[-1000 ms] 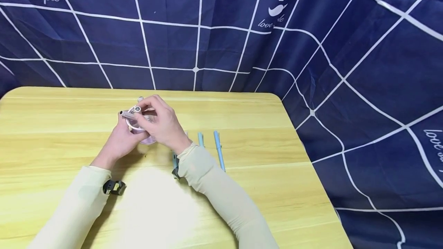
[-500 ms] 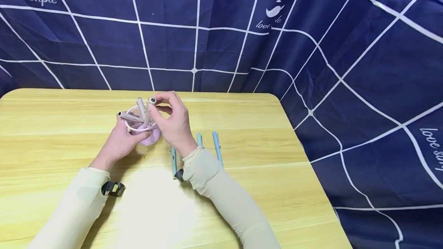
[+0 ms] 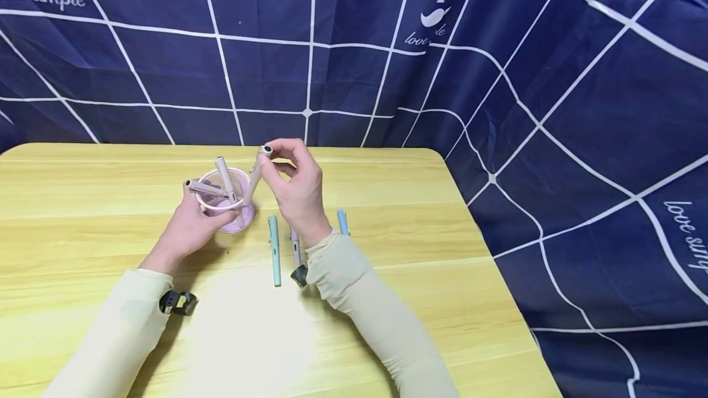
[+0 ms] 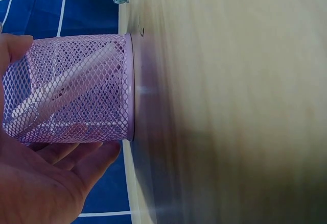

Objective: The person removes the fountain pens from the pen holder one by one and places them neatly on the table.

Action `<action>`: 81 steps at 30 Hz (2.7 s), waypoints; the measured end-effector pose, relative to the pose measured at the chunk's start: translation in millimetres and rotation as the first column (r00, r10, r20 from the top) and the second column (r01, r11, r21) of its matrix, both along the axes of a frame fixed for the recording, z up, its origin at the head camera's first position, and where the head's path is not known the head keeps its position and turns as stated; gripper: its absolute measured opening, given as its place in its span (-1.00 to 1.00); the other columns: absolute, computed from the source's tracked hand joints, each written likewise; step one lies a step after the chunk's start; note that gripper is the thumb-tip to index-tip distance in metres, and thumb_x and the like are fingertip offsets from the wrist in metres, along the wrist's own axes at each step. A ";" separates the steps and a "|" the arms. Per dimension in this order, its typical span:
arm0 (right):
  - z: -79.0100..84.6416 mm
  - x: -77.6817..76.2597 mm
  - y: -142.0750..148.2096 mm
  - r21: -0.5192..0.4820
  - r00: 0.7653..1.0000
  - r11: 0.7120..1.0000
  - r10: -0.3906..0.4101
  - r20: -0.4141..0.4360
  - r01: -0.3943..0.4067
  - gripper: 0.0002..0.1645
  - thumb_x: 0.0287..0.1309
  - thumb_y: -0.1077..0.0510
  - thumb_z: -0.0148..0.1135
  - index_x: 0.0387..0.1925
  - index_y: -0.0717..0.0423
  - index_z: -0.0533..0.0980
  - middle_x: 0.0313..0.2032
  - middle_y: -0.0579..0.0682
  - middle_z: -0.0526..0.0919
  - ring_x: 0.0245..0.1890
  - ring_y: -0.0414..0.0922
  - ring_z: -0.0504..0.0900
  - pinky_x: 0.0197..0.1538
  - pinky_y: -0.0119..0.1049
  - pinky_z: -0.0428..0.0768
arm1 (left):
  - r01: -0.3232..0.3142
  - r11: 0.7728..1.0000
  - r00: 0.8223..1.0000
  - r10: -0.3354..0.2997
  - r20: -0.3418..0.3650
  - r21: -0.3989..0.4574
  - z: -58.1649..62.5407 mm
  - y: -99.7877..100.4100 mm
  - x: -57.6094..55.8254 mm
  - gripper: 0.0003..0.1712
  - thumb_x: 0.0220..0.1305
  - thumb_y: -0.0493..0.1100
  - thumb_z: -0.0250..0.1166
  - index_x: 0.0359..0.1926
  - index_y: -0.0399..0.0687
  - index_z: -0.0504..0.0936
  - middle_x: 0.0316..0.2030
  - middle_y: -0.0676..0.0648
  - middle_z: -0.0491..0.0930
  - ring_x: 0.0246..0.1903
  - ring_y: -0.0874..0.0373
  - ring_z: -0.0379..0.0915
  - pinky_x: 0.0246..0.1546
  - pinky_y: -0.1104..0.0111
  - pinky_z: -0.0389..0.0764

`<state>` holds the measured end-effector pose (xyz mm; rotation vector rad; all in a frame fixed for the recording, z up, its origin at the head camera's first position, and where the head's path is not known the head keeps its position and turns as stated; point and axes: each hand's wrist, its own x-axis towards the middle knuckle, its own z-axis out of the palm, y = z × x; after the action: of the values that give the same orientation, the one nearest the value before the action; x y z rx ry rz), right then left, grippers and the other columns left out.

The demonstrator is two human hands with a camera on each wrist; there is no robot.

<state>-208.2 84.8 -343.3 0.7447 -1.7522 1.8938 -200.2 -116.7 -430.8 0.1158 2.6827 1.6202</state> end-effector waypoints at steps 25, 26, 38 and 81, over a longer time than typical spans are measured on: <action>-10.5 -6.1 46.8 0.065 0.984 0.997 -0.046 0.175 0.035 -0.78 0.18 0.46 0.23 -0.12 0.48 0.49 -0.25 -0.04 0.62 -0.20 -0.08 0.60 -0.22 -0.36 0.63 | 0.005 0.999 1.000 -0.005 -0.019 -0.041 -0.6 -1.3 -0.2 0.07 0.11 -0.07 0.44 0.42 -0.37 -0.03 0.19 -0.42 0.37 0.19 -0.28 0.32 0.24 -0.11 0.27; -11.4 -6.8 49.1 0.061 0.981 0.997 -0.055 0.184 0.044 -0.78 0.18 0.47 0.23 -0.12 0.49 0.50 -0.26 -0.03 0.62 -0.21 -0.09 0.61 -0.22 -0.37 0.63 | 0.007 0.999 1.000 -0.008 -0.018 -0.039 -0.2 -0.9 -0.1 0.07 0.11 -0.07 0.44 0.42 -0.37 -0.02 0.19 -0.42 0.37 0.19 -0.28 0.31 0.24 -0.11 0.27; -0.6 7.1 72.6 0.182 0.940 0.978 -0.155 0.304 0.102 -0.76 0.17 0.48 0.23 -0.11 0.57 0.52 -0.29 0.17 0.62 -0.33 -0.19 0.58 -0.25 -0.44 0.60 | 0.003 0.998 1.000 -0.004 -0.006 -0.062 -0.5 -1.4 0.0 0.13 0.12 0.00 0.44 0.44 -0.37 -0.08 0.19 -0.41 0.39 0.20 -0.27 0.32 0.25 -0.11 0.26; -62.9 -24.7 175.0 0.667 0.651 0.734 -0.446 0.615 -0.127 -0.79 0.25 0.25 0.27 -0.17 0.36 0.58 -0.39 0.11 0.64 -0.48 -0.10 0.61 -0.29 -0.18 0.65 | 0.007 1.000 1.000 -0.008 -0.011 -0.022 -2.3 -1.0 -2.4 0.10 0.11 -0.04 0.45 0.42 -0.34 -0.08 0.17 -0.41 0.40 0.19 -0.27 0.33 0.25 -0.10 0.26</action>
<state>-232.9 259.8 -406.1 -0.1144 -2.9932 1.4773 -202.6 -117.7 -433.1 0.1348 2.7040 1.5919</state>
